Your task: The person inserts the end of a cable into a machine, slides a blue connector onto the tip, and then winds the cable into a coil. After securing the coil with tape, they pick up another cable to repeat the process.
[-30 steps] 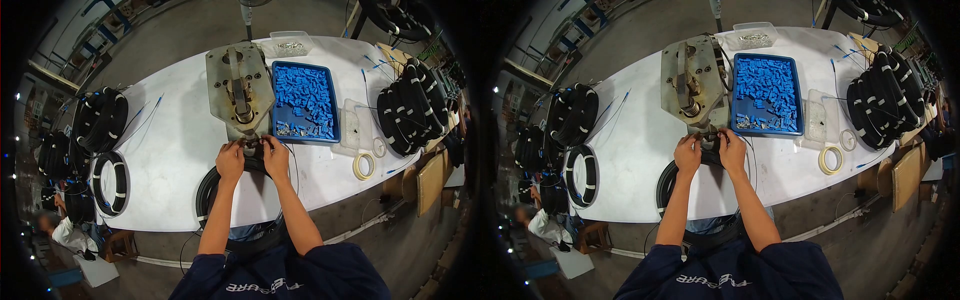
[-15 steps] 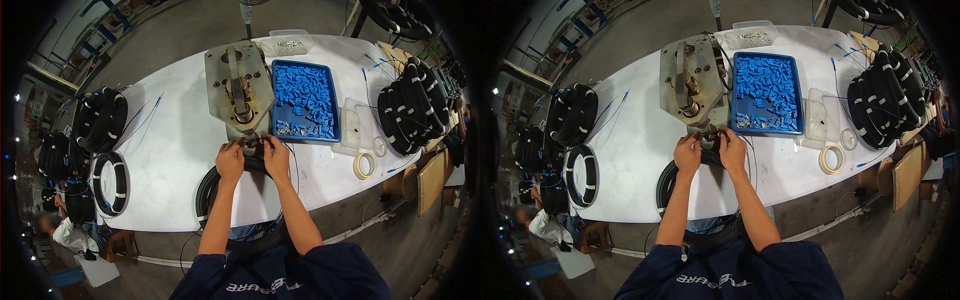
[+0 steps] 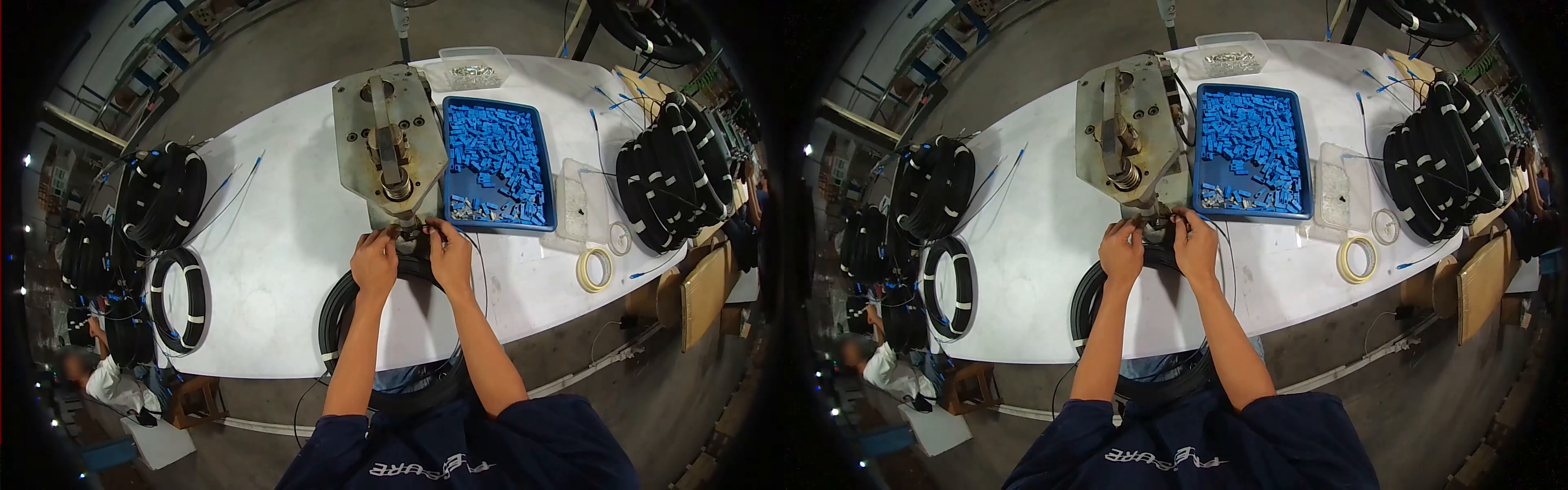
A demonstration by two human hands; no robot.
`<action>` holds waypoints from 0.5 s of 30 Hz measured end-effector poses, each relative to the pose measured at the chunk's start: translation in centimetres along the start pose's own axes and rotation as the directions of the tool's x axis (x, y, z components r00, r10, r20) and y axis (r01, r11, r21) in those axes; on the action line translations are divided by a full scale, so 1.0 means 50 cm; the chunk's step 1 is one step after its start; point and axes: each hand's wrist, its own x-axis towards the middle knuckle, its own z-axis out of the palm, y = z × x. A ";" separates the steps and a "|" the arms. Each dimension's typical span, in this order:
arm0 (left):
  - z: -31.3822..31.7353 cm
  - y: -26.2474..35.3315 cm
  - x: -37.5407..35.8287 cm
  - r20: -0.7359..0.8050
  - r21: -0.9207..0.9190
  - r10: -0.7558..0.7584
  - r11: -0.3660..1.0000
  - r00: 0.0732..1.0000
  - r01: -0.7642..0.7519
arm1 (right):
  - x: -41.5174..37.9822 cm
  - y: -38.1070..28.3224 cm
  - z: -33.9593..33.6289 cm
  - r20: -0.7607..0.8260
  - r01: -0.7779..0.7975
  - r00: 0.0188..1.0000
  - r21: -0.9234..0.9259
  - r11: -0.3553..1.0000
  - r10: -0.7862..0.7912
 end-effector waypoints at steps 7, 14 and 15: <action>0.002 -0.003 -0.001 -0.020 -0.001 0.013 1.000 1.000 -0.013 | 0.000 -0.002 -0.003 0.045 -0.053 0.997 -0.048 0.997 0.055; 0.001 -0.002 0.000 -0.005 0.005 -0.003 1.000 1.000 0.003 | 0.000 0.000 -0.004 0.034 -0.049 0.998 -0.060 0.997 0.051; 0.001 -0.001 0.000 -0.005 0.004 -0.003 1.000 1.000 0.003 | 0.000 -0.003 -0.004 0.034 -0.048 0.998 -0.060 0.997 0.051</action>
